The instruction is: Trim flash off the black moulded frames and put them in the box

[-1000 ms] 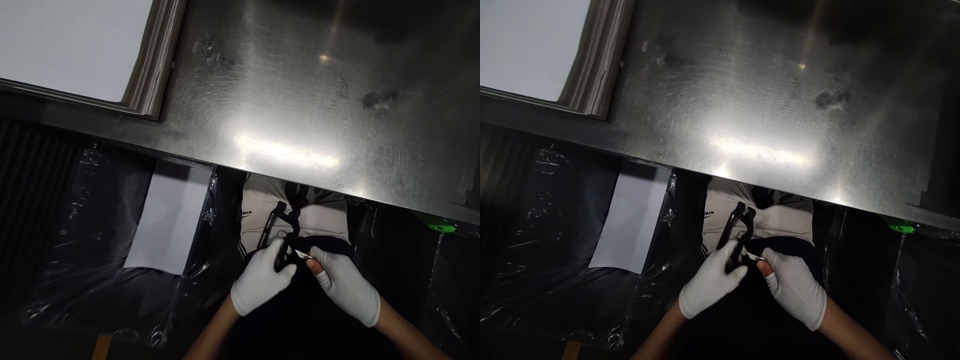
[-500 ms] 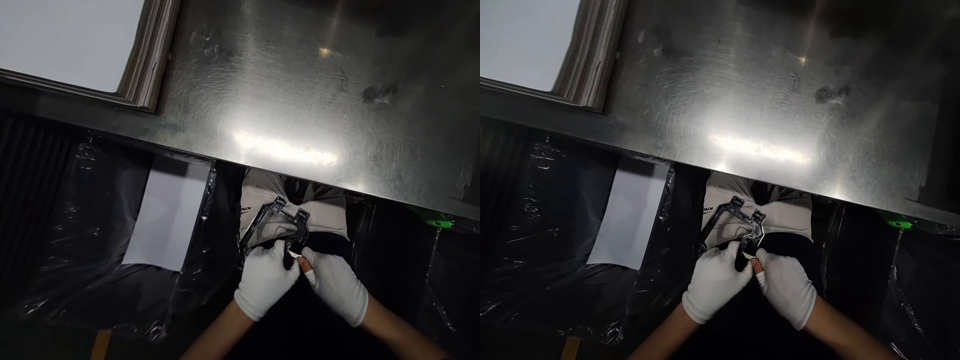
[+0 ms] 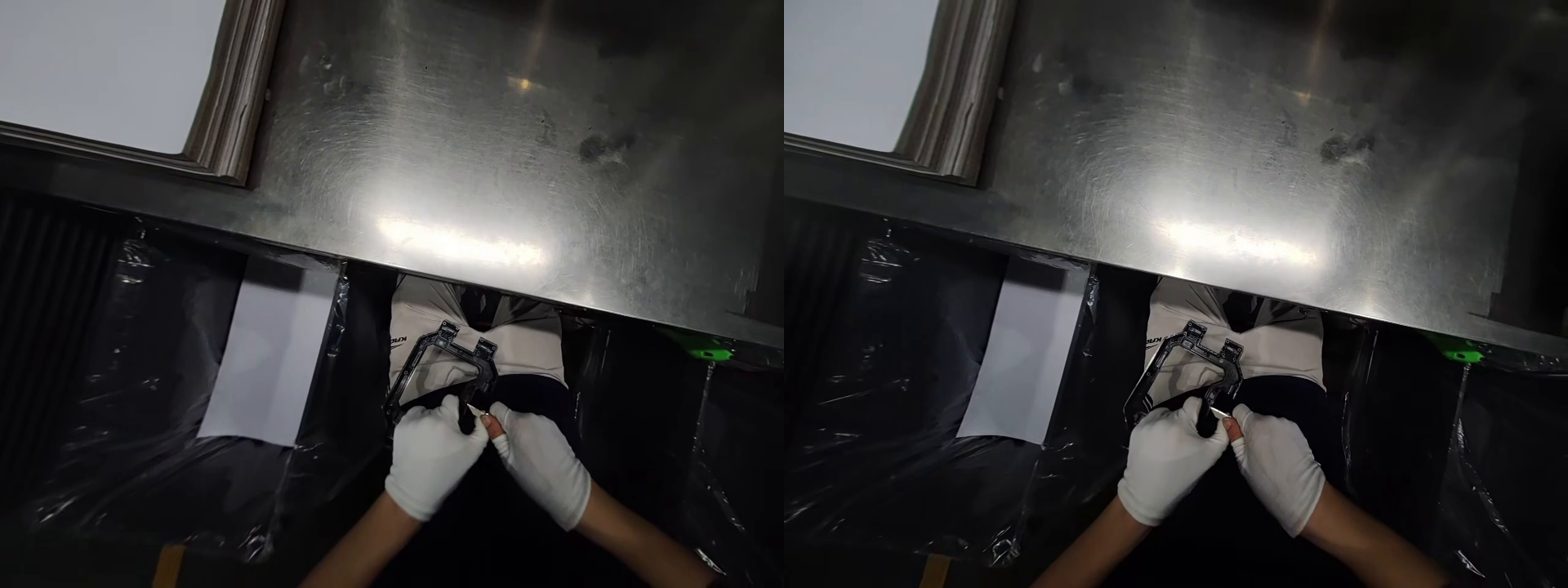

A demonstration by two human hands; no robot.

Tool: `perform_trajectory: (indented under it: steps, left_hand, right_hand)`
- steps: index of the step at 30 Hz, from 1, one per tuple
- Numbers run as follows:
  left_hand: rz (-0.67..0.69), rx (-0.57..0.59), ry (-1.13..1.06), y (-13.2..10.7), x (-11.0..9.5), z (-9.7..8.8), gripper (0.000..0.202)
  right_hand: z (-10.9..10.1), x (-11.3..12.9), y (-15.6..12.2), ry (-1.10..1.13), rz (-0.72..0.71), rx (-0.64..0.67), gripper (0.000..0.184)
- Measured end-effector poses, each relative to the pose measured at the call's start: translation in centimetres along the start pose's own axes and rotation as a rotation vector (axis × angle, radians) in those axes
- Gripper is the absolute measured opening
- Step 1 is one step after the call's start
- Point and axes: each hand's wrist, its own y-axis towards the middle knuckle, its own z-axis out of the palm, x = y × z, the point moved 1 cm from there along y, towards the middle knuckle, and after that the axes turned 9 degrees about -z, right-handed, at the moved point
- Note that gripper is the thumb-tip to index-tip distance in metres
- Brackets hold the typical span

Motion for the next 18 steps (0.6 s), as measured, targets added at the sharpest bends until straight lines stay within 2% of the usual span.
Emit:
perform_trajectory:
  steps: [4, 7, 10, 12, 15, 18]
  left_hand:
    - [0.016, -0.030, -0.018, 0.0, -0.1, 0.0, 0.029]
    - [0.016, -0.037, -0.001, -0.2, -0.1, -0.1, 0.032]
    - [-0.022, 0.043, 0.037, -0.1, -0.3, -0.2, 0.032]
    - [-0.093, 0.105, 0.021, 0.1, -0.4, -0.2, 0.035]
    - [-0.264, 0.223, -0.212, 0.8, 0.2, 0.1, 0.043]
    - [-0.477, 0.387, -0.727, 1.4, 2.0, 0.0, 0.061]
  right_hand:
    - [0.2, 0.1, 0.0, 0.054, 0.025, 0.024, 0.047]
    - [0.7, -0.2, -0.1, 0.099, 0.027, -0.005, 0.048]
    - [0.9, -1.2, -0.1, 0.140, -0.015, -0.053, 0.051]
    - [0.5, -2.3, -0.2, 0.199, -0.081, -0.070, 0.052]
    - [-0.8, -4.1, -0.3, 0.387, -0.194, -0.046, 0.052]
    - [-2.1, -6.1, -0.8, 0.466, -0.188, -0.066, 0.045]
